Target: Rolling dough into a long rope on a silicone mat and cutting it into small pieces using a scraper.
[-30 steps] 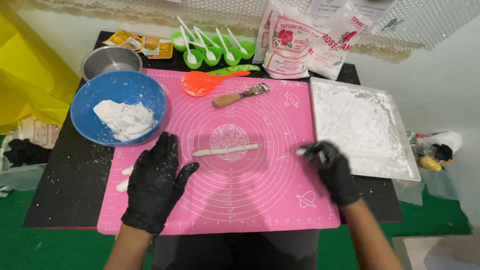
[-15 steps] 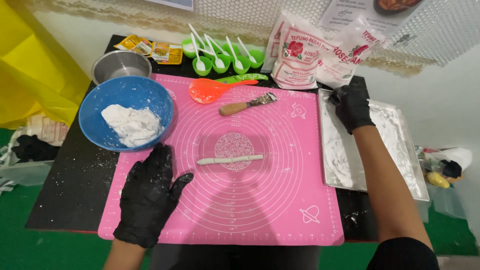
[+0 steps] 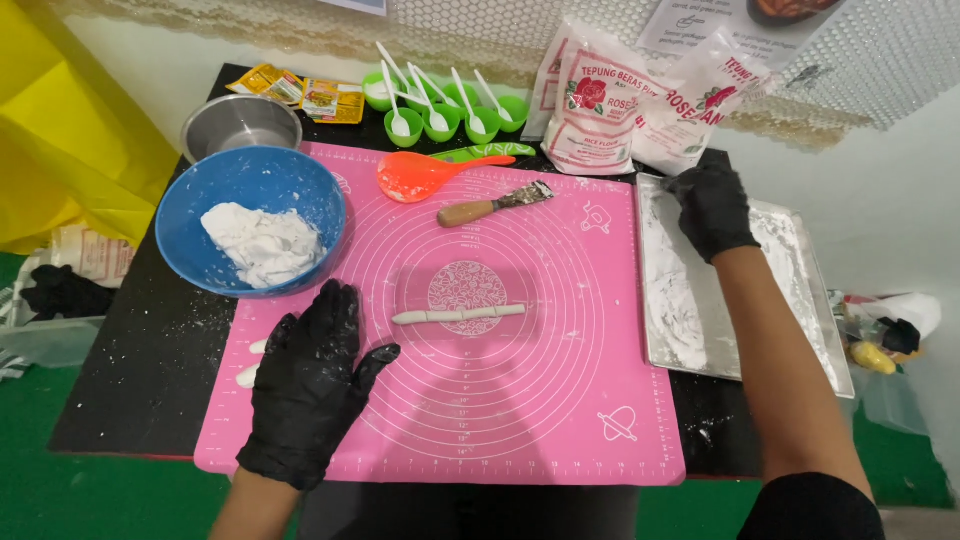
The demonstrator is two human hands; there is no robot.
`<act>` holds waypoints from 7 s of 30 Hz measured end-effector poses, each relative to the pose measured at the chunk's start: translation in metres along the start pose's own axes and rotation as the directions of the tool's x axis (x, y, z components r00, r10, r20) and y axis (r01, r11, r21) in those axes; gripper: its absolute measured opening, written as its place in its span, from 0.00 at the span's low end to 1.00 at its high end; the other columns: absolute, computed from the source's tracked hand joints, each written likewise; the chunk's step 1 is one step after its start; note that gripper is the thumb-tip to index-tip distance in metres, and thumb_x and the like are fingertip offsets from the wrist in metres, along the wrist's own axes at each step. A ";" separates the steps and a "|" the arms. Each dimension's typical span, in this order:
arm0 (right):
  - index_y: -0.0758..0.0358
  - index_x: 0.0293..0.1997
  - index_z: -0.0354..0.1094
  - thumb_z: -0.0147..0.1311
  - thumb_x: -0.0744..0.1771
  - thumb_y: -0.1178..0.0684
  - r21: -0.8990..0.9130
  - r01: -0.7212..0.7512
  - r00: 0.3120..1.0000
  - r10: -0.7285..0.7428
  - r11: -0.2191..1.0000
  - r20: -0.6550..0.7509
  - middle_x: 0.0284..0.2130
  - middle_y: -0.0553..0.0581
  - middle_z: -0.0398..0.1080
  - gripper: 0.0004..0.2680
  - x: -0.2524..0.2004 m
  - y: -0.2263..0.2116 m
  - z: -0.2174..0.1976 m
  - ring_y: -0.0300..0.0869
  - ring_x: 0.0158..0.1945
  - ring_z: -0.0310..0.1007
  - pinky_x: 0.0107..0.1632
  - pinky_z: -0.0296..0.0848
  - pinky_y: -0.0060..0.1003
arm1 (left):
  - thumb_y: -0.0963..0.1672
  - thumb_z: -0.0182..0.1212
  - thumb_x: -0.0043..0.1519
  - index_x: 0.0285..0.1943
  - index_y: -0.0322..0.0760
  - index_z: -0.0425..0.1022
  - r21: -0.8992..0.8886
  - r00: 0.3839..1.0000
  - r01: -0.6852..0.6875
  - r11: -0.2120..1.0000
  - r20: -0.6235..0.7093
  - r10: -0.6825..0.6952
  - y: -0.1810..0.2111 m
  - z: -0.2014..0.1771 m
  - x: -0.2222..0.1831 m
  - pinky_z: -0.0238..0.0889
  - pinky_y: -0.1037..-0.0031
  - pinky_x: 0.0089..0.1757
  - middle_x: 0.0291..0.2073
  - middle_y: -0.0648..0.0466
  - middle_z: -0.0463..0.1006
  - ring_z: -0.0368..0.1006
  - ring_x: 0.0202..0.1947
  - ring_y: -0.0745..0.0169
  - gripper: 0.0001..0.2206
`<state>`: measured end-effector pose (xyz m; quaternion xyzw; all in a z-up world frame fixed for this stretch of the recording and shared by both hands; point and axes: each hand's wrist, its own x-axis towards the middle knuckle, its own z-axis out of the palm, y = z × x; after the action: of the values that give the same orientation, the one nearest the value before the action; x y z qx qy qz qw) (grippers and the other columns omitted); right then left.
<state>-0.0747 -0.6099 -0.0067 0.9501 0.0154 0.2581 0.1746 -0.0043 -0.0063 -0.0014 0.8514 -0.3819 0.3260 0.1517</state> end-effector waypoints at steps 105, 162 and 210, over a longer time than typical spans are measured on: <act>0.76 0.75 0.45 0.58 0.63 0.25 0.434 -0.191 0.938 0.033 0.880 0.344 0.69 0.80 0.52 0.43 -0.049 -0.347 -0.181 0.69 0.73 0.50 0.75 0.47 0.58 | 0.58 0.64 0.62 0.72 0.38 0.70 -0.153 1.000 0.018 0.988 -0.007 -0.019 0.005 -0.002 -0.013 0.62 0.57 0.63 0.64 0.48 0.75 0.72 0.63 0.53 0.33; 0.39 0.66 0.68 0.55 0.69 0.42 0.269 -0.412 0.910 0.377 0.871 0.175 0.50 0.45 0.76 0.17 -0.055 -0.311 -0.180 0.44 0.65 0.69 0.66 0.70 0.44 | 0.57 0.66 0.60 0.70 0.36 0.72 -0.143 0.999 0.015 0.990 -0.044 -0.021 0.009 -0.011 -0.009 0.68 0.56 0.58 0.59 0.45 0.78 0.77 0.56 0.50 0.33; 0.55 0.45 0.81 0.59 0.71 0.43 0.308 -0.475 0.878 0.425 0.824 0.219 0.43 0.57 0.78 0.09 -0.029 -0.015 0.008 0.54 0.52 0.75 0.44 0.73 0.52 | 0.55 0.69 0.63 0.70 0.33 0.71 -0.086 0.999 -0.023 0.996 -0.034 0.020 0.007 0.005 -0.003 0.61 0.52 0.65 0.66 0.43 0.75 0.74 0.64 0.53 0.32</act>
<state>-0.0949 -0.6020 -0.0326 0.9580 -0.1759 0.2175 -0.0638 -0.0084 -0.0116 -0.0073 0.8342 -0.4023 0.3250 0.1914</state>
